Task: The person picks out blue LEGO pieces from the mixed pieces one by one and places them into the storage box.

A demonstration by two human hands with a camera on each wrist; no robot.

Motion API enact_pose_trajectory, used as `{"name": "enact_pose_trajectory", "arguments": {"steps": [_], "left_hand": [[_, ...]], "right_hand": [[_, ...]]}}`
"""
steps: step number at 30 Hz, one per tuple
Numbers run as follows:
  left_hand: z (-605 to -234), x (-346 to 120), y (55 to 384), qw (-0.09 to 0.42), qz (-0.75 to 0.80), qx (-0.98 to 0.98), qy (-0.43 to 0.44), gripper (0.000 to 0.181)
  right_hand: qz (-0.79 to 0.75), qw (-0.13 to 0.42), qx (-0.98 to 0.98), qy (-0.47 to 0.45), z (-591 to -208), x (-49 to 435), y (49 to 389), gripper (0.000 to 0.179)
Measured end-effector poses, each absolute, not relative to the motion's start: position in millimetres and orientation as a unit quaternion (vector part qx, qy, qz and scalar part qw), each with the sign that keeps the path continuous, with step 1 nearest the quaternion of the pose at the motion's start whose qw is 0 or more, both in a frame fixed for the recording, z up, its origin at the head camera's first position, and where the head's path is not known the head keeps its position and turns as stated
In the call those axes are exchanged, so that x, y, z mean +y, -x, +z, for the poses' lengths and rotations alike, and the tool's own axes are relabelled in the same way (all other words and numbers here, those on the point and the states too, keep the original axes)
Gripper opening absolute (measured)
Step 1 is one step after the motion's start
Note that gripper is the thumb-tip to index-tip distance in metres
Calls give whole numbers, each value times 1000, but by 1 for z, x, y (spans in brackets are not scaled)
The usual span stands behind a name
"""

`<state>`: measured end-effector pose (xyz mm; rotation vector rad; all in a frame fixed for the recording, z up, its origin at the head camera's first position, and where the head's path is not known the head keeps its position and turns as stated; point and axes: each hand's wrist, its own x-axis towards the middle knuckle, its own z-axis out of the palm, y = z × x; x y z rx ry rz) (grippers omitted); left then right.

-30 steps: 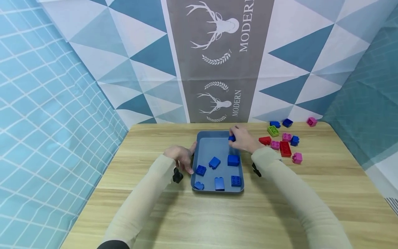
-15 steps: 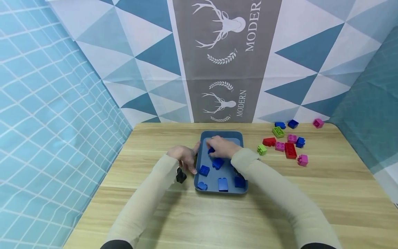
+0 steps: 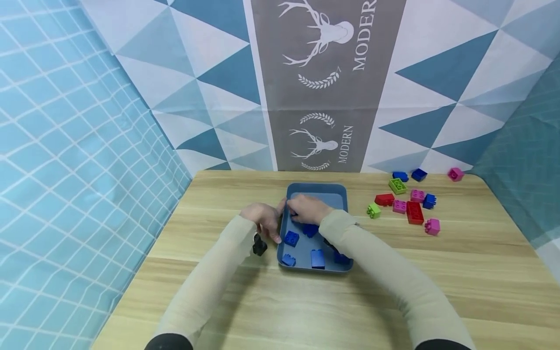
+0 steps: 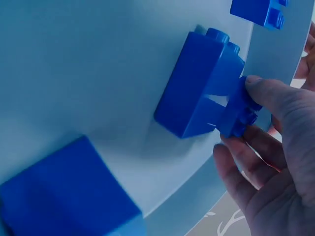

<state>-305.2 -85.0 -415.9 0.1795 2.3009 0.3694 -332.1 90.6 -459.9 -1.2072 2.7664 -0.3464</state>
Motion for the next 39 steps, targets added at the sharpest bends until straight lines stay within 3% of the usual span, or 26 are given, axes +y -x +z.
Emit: {"name": "enact_pose_trajectory", "arguments": {"steps": [5, 16, 29, 39], "left_hand": [[-417, -83, 305, 400, 145, 901, -80, 135], [-418, -85, 308, 391, 171, 901, -78, 139], [-418, -83, 306, 384, 154, 909, -55, 139], [-415, -83, 304, 389, 154, 907, -54, 140]], "right_hand": [[-86, 25, 914, 396, -461, 87, 329, 22], [-96, 20, 930, 355, -440, 106, 334, 21], [-140, 37, 961, 237, -423, 223, 334, 19], [-144, 35, 980, 136, -426, 321, 318, 53]]}}
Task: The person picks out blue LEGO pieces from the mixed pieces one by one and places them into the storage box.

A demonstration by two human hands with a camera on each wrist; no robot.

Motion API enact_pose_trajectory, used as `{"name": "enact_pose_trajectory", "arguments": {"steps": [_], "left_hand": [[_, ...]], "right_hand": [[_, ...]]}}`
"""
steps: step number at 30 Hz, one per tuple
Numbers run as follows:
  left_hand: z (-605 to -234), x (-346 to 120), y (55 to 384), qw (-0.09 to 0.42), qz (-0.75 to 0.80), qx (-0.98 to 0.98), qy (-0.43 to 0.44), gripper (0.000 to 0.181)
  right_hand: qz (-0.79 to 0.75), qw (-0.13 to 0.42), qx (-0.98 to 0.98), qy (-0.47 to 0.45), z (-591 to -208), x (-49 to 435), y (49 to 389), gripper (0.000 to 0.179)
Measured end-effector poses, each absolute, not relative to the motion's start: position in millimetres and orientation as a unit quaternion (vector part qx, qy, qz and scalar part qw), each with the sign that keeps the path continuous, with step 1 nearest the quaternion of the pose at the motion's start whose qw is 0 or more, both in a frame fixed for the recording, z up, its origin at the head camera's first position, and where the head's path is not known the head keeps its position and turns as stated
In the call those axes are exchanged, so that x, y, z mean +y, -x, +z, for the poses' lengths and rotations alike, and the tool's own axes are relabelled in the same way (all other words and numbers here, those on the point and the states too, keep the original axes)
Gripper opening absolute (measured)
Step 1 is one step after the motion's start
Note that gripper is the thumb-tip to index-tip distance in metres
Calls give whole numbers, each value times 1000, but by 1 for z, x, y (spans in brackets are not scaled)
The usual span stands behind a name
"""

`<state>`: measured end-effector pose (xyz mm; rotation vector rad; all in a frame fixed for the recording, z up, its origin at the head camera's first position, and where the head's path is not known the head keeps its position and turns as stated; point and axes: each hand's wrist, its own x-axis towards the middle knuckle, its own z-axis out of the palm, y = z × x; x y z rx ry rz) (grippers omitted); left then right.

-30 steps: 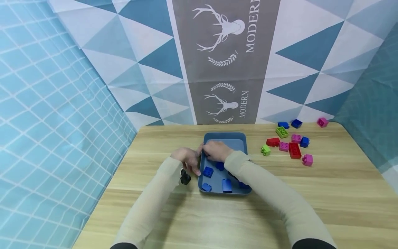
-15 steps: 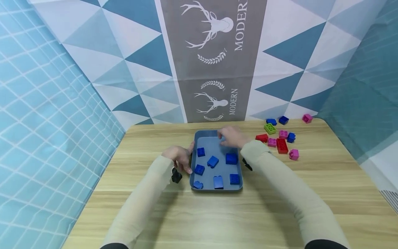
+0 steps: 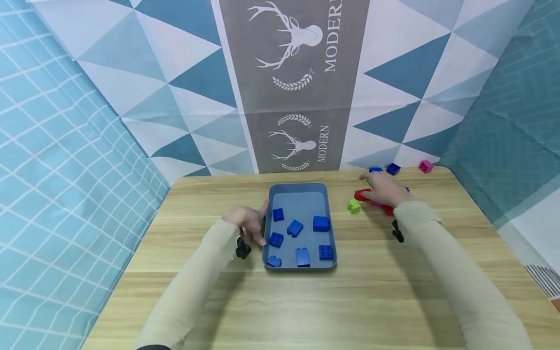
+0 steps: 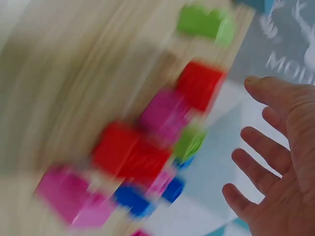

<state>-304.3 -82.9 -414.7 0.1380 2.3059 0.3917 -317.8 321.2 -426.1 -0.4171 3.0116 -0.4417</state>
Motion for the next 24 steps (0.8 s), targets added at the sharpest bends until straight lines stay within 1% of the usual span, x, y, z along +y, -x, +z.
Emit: {"name": "enact_pose_trajectory", "arguments": {"steps": [3, 6, 9, 13, 18, 22, 24], "left_hand": [[-415, -82, 304, 387, 146, 909, -60, 140], [-415, -82, 305, 386, 137, 910, -63, 141], [-416, -81, 307, 387, 134, 910, -63, 141], [-412, -81, 307, 390, 128, 910, -59, 138], [-408, -80, 307, 391, 106, 912, -56, 138], [-409, -79, 307, 390, 105, 913, -59, 139], [-411, -79, 307, 389, 107, 913, -59, 140]], "right_hand": [[-156, 47, 982, 96, -430, 349, 311, 61], [-186, 71, 978, 61, -433, 374, 303, 69], [-203, 87, 975, 34, -436, 394, 297, 73], [-215, 83, 973, 24, -440, 410, 296, 72], [-215, 76, 973, 17, -450, 417, 301, 72], [-209, 96, 973, 0, -461, 420, 305, 73], [-205, 107, 973, -4, -463, 420, 306, 70]]}}
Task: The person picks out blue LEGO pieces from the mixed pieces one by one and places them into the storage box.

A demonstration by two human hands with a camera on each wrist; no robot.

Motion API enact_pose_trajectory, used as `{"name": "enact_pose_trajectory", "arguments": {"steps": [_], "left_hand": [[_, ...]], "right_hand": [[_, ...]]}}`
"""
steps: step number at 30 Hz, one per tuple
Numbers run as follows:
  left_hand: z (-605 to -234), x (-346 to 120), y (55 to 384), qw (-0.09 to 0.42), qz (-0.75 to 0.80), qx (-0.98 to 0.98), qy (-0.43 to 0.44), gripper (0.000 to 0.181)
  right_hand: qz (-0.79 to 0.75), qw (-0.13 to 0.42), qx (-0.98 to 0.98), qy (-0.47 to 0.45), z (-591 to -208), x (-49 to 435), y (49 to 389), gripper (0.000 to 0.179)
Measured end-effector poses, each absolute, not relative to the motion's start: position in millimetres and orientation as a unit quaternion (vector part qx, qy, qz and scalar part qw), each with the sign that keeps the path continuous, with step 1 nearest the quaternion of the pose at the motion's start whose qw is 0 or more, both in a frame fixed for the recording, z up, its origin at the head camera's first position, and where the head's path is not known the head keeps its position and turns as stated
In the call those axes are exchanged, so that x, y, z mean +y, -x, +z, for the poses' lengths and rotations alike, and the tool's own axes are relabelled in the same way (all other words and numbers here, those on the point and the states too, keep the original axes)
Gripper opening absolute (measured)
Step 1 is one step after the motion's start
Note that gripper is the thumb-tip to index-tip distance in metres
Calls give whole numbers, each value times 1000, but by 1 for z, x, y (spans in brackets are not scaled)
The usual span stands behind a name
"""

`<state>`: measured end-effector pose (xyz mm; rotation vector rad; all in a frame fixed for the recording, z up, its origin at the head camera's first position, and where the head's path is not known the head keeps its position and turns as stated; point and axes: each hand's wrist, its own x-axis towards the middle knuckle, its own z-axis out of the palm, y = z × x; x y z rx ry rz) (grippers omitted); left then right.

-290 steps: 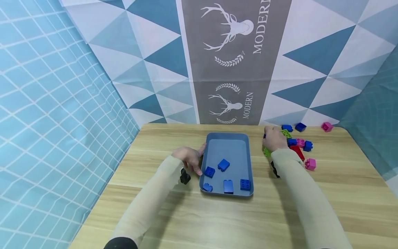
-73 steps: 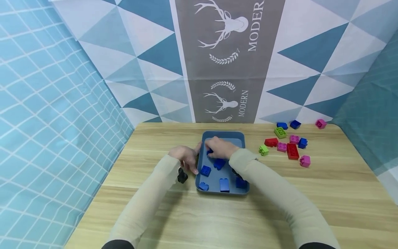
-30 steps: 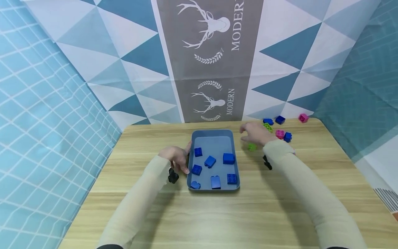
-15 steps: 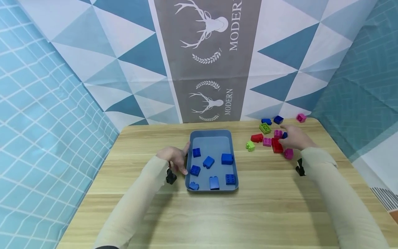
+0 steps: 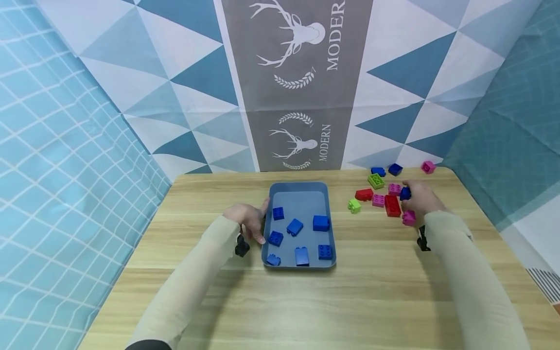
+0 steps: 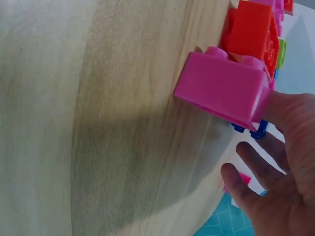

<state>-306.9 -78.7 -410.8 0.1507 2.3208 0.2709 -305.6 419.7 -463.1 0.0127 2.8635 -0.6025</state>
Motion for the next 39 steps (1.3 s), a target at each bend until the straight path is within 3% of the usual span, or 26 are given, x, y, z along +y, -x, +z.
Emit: {"name": "enact_pose_trajectory", "arguments": {"steps": [7, 16, 29, 39], "left_hand": [[-415, -78, 309, 391, 114, 911, -57, 139], [-412, -77, 309, 392, 105, 912, -56, 139], [-410, -77, 308, 390, 82, 915, -57, 140], [-412, -77, 309, 384, 92, 917, -46, 141]], "right_hand": [[-201, 92, 975, 14, -466, 424, 300, 55], [-213, 34, 976, 16, -460, 419, 294, 69], [-257, -12, 958, 125, -433, 343, 305, 60], [-303, -4, 928, 217, -431, 268, 322, 40]]}}
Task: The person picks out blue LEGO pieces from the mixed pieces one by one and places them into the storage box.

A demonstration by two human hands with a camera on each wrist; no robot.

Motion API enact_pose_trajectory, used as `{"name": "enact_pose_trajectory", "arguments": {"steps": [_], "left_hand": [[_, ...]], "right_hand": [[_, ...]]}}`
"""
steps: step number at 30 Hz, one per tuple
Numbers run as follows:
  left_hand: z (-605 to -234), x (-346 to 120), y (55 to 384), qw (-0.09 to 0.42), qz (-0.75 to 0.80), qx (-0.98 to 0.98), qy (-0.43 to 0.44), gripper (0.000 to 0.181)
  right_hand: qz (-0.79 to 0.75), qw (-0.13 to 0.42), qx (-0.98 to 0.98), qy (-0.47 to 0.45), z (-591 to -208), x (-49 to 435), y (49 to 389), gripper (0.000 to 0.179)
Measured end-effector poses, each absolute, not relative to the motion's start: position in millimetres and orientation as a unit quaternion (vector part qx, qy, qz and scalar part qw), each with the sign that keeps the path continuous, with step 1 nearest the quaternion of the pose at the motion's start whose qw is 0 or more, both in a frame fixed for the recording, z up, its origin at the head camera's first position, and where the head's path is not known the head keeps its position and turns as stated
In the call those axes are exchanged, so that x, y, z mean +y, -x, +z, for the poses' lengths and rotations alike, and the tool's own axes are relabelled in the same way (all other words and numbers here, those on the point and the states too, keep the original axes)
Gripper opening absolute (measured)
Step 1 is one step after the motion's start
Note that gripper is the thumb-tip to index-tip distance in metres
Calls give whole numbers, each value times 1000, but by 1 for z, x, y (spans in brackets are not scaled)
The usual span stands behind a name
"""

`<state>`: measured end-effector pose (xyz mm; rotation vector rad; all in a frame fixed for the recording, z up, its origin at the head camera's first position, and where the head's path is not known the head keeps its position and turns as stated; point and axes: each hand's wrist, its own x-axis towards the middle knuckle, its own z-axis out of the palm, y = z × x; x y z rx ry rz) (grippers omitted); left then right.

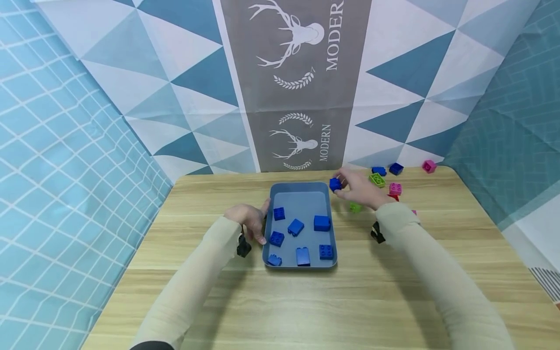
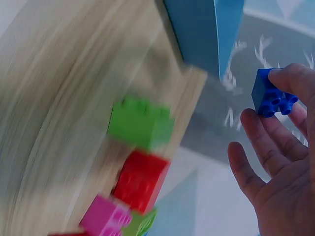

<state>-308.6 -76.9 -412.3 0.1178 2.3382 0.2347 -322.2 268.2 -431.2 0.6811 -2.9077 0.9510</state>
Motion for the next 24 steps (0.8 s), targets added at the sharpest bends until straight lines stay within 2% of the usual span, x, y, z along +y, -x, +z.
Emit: {"name": "enact_pose_trajectory", "arguments": {"steps": [6, 13, 24], "left_hand": [[-417, -80, 309, 377, 111, 918, -46, 142], [-420, -80, 308, 372, 133, 918, -38, 141], [-417, -82, 306, 375, 133, 917, -34, 141]], "right_hand": [[244, -5, -937, -251, -442, 237, 329, 43], [222, -4, -939, -262, -452, 223, 331, 45], [162, -51, -951, -260, -466, 209, 337, 45]]}}
